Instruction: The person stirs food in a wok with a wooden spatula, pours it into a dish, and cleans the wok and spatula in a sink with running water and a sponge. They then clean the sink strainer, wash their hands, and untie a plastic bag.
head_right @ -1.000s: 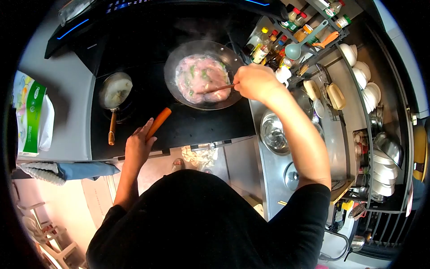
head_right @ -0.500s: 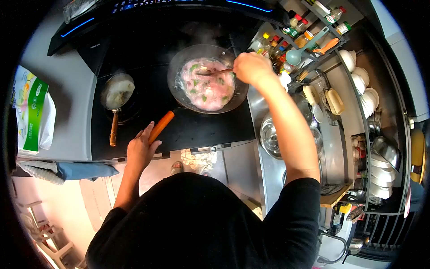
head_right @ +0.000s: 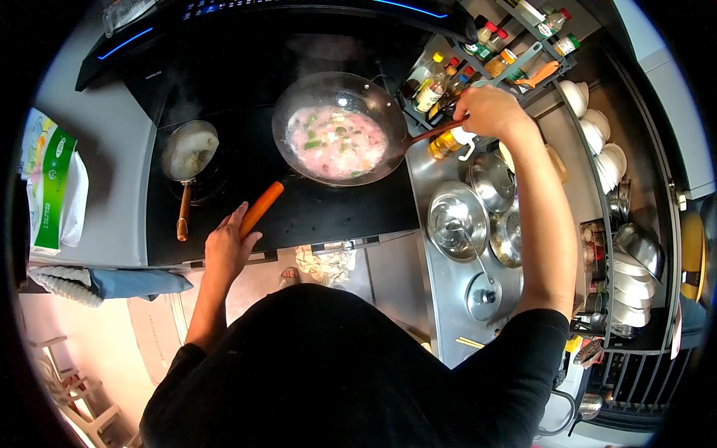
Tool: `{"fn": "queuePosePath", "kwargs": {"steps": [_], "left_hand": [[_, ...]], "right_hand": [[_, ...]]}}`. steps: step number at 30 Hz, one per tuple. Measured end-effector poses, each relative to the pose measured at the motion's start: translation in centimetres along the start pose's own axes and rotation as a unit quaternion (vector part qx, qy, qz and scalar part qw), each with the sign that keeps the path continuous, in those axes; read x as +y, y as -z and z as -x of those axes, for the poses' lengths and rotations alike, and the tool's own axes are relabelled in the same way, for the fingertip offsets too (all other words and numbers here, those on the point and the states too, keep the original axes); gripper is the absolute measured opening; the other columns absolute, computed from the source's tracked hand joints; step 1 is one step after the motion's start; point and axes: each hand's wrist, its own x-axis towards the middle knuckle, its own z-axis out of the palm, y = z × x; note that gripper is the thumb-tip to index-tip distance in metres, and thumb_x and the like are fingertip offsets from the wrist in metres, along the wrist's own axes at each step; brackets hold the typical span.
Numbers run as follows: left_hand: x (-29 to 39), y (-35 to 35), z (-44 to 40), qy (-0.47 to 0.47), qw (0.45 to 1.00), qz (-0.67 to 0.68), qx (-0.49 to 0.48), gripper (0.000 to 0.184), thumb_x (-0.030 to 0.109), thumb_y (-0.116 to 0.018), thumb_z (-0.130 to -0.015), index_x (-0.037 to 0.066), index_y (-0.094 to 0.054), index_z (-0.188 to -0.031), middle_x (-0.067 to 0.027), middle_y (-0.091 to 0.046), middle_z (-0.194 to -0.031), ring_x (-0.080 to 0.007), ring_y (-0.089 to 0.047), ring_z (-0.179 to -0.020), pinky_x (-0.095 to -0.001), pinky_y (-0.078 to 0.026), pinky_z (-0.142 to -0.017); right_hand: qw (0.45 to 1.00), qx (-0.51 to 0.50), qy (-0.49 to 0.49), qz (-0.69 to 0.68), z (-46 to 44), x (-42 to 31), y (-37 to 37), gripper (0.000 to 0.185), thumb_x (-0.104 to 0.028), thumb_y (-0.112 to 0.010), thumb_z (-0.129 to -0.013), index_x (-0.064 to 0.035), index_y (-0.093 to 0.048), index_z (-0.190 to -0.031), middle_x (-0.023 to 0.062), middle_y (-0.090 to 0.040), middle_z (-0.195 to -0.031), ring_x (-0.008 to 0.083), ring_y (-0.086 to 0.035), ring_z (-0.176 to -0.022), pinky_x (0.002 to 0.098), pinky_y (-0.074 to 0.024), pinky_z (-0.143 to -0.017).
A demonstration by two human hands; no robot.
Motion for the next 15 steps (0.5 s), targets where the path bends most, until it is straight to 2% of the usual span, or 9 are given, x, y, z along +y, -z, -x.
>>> {"fn": "queuePosePath", "kwargs": {"steps": [3, 6, 8, 9, 12, 15], "left_hand": [[-0.2, 0.1, 0.2, 0.004, 1.0, 0.005, 0.004, 0.069, 0.018, -0.08, -0.082, 0.006, -0.054, -0.144, -0.0171, -0.07, -0.108, -0.0368, -0.069, -0.098, -0.0423, -0.056, -0.084], [-0.1, 0.6, 0.3, 0.037, 0.999, 0.013, -0.03, 0.067, 0.018, -0.08, -0.083, 0.013, -0.055, -0.145, -0.019, -0.071, -0.116, -0.0374, -0.069, -0.101, -0.0431, -0.056, -0.087], [-0.2, 0.6, 0.3, 0.039, 0.999, 0.024, -0.026, 0.066, 0.018, -0.08, -0.083, 0.015, -0.056, -0.145, -0.0181, -0.071, -0.113, -0.0371, -0.07, -0.1, -0.0428, -0.056, -0.086], [-0.2, 0.6, 0.4, 0.04, 0.999, 0.029, -0.023, 0.066, 0.018, -0.08, -0.083, 0.016, -0.057, -0.145, -0.0177, -0.072, -0.112, -0.037, -0.07, -0.1, -0.0427, -0.056, -0.085], [-0.5, 0.1, 0.5, 0.013, 0.999, 0.033, 0.022, 0.065, 0.017, -0.08, -0.082, 0.014, -0.058, -0.143, -0.0156, -0.072, -0.102, -0.0369, -0.069, -0.095, -0.0427, -0.056, -0.083], [-0.4, 0.3, 0.5, 0.023, 0.999, 0.029, 0.012, 0.065, 0.018, -0.08, -0.082, 0.013, -0.059, -0.143, -0.0162, -0.072, -0.105, -0.037, -0.069, -0.096, -0.0425, -0.056, -0.083]], "right_hand": [[1.0, 0.017, -0.006, 0.009, -1.8, -0.3, -2.9, 0.027, -0.017, -0.076, -0.079, -0.0236, -0.08, -0.106, 0.0053, -0.077, -0.107, 0.0275, -0.07, -0.107, 0.0402, -0.0561, -0.092], [1.0, 0.008, -0.008, 0.001, -4.0, -1.0, -5.3, 0.032, -0.014, -0.071, -0.082, -0.0268, -0.079, -0.11, 0.0027, -0.077, -0.108, 0.0258, -0.07, -0.109, 0.0398, -0.0562, -0.092], [1.0, 0.02, 0.0, -0.023, -5.7, -1.1, -6.9, 0.034, -0.013, -0.07, -0.083, -0.028, -0.079, -0.112, 0.0023, -0.077, -0.109, 0.0252, -0.07, -0.11, 0.0397, -0.056, -0.093], [0.999, 0.022, 0.006, -0.036, -6.3, -1.3, -7.1, 0.035, -0.013, -0.069, -0.084, -0.0289, -0.078, -0.114, 0.0025, -0.076, -0.111, 0.0254, -0.069, -0.112, 0.0394, -0.0553, -0.095], [0.996, 0.045, 0.009, -0.07, -7.5, -2.0, -7.8, 0.032, -0.018, -0.072, -0.087, -0.0259, -0.076, -0.117, 0.0073, -0.077, -0.106, 0.0298, -0.071, -0.104, 0.0409, -0.0549, -0.095], [0.994, 0.043, 0.021, -0.094, -8.3, -3.1, -7.9, 0.034, -0.02, -0.069, -0.09, -0.0297, -0.073, -0.123, 0.0071, -0.076, -0.108, 0.0286, -0.07, -0.107, 0.0417, -0.0541, -0.096]]}}
